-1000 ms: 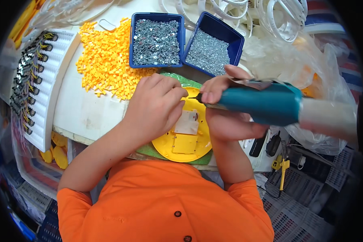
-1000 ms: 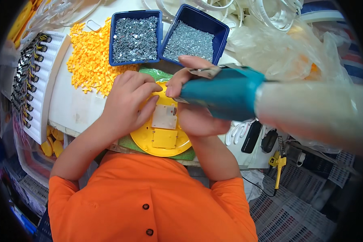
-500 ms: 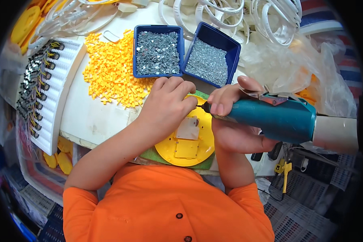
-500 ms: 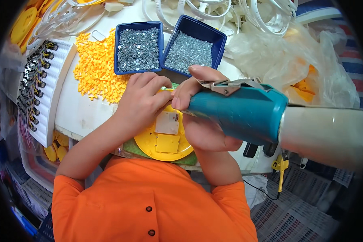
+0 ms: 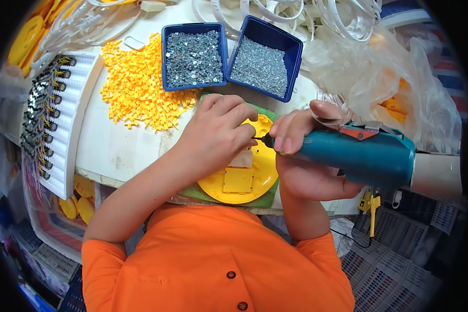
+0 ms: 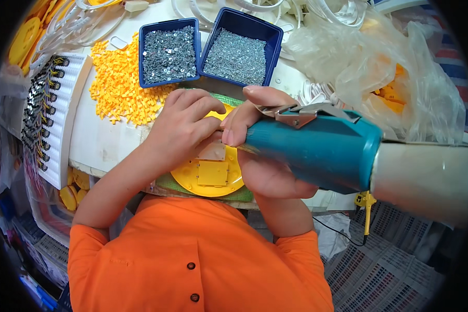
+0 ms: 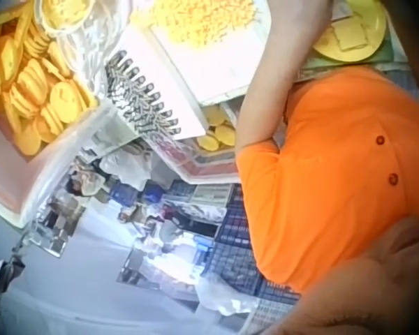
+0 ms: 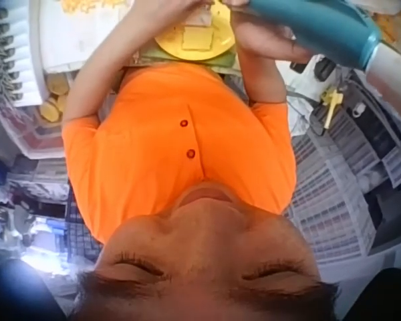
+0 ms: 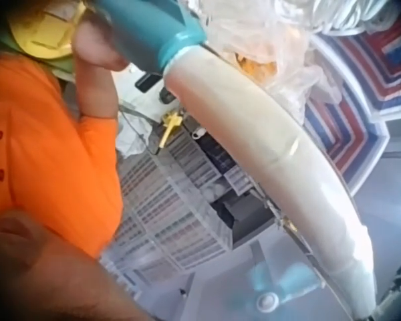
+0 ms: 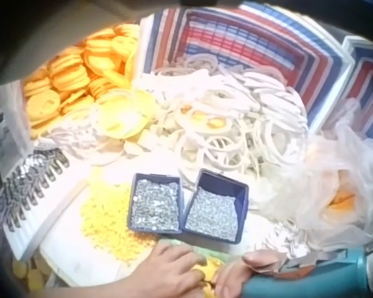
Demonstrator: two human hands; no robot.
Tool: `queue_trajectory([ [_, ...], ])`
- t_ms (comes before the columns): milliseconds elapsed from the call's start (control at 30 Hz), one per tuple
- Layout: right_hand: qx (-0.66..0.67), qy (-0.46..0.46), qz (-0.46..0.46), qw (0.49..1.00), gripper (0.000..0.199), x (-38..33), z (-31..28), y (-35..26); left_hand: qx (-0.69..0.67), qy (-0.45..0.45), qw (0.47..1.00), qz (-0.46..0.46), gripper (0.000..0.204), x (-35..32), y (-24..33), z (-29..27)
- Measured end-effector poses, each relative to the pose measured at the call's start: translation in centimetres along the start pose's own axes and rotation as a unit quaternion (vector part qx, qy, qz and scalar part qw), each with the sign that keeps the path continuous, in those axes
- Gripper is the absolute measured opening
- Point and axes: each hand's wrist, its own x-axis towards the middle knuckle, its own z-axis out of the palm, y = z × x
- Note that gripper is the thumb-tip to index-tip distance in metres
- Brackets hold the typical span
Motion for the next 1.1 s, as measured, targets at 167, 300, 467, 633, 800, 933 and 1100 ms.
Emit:
queue_trajectory([
  [167,-0.051,0.037,-0.009,0.998,0.108,-1.0,-0.9,0.8,-0.042,-0.035,0.997,-0.059,0.030,-1.6,0.2,-2.8],
  [300,-0.058,0.039,-0.028,0.997,0.109,-1.1,-1.5,1.4,-0.019,-0.109,0.994,-0.019,0.035,-4.5,0.6,-4.1],
  [467,-0.067,0.058,-0.011,0.996,0.105,-1.3,-1.8,2.2,-0.029,-0.162,0.986,0.022,0.044,-7.3,1.8,-3.2],
  [633,-0.069,0.051,0.009,0.996,0.098,-1.6,-1.7,2.9,-0.025,-0.146,0.989,0.012,0.045,-8.7,1.4,-2.4],
  [800,-0.070,0.001,-0.003,0.998,0.098,-2.0,-2.3,3.4,-0.025,-0.125,0.992,0.021,0.044,-9.0,1.2,-1.9],
  [933,-0.090,0.081,0.026,0.992,0.104,-1.7,-1.2,2.4,-0.026,-0.114,0.993,0.023,0.042,-9.1,1.2,-1.9],
  [1100,-0.054,-0.013,-0.004,0.998,0.104,-0.4,0.3,1.7,-0.023,-0.094,0.995,0.036,0.042,-9.5,1.1,-1.9],
])
